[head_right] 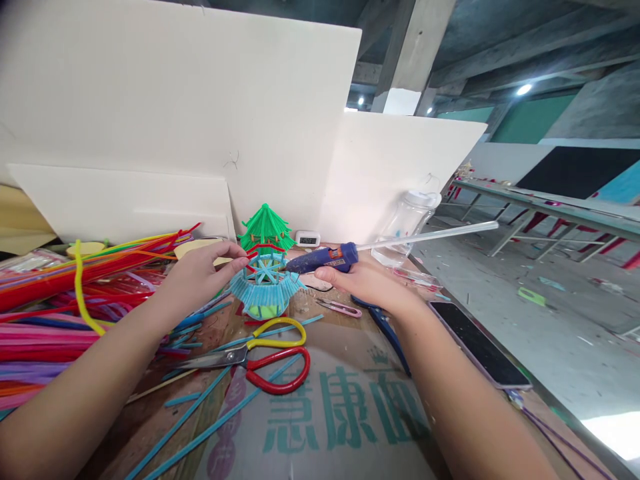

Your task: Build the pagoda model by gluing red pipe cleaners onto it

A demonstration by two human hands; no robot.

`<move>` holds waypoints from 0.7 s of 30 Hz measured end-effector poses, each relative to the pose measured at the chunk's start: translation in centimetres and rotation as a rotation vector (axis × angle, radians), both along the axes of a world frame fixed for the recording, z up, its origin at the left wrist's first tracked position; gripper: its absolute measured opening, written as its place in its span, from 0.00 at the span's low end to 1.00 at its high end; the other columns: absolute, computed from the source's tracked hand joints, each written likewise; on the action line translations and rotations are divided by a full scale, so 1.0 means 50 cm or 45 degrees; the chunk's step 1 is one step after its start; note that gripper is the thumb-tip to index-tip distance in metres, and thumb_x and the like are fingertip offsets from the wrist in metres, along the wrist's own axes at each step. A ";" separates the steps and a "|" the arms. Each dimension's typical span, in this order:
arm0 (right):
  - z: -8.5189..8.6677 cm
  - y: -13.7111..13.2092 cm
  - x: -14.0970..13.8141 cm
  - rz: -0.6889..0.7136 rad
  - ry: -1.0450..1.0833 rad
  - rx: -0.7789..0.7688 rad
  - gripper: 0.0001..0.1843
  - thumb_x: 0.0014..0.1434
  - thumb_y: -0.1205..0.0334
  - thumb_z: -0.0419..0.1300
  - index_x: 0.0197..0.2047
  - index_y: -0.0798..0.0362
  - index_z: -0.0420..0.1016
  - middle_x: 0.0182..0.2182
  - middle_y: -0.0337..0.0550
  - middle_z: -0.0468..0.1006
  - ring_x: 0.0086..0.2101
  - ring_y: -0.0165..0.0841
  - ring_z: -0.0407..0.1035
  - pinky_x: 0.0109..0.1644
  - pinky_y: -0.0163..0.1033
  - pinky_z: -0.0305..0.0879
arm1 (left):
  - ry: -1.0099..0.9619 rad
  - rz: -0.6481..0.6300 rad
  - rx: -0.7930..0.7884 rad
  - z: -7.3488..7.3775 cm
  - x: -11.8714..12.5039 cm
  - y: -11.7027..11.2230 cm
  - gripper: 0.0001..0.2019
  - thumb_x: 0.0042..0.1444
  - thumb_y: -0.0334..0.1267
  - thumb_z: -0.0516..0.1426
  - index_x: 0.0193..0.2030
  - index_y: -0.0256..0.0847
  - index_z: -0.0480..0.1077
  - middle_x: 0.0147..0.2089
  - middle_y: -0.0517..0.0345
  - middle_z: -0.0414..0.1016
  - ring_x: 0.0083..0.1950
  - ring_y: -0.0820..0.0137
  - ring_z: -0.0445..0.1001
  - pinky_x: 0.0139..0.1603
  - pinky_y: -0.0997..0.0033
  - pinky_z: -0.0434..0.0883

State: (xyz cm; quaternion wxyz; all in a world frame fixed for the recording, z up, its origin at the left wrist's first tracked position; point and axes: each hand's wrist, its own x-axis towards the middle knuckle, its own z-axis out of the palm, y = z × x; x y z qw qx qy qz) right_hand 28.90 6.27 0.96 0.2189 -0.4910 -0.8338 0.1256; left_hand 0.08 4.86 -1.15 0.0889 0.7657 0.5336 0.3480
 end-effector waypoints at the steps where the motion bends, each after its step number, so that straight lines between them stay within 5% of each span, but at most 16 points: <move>1: 0.000 0.000 0.000 -0.001 -0.007 0.003 0.23 0.61 0.46 0.54 0.51 0.49 0.78 0.15 0.32 0.69 0.18 0.32 0.63 0.24 0.35 0.57 | 0.001 -0.002 0.001 0.000 0.000 0.000 0.12 0.62 0.46 0.52 0.39 0.42 0.72 0.39 0.60 0.79 0.43 0.64 0.75 0.41 0.69 0.66; 21: -0.014 0.013 0.010 -0.032 -0.060 0.177 0.16 0.60 0.47 0.57 0.41 0.45 0.82 0.18 0.35 0.74 0.23 0.35 0.69 0.27 0.35 0.63 | 0.007 -0.014 0.016 -0.001 0.000 0.003 0.11 0.62 0.45 0.53 0.39 0.42 0.73 0.38 0.61 0.79 0.41 0.65 0.75 0.40 0.70 0.65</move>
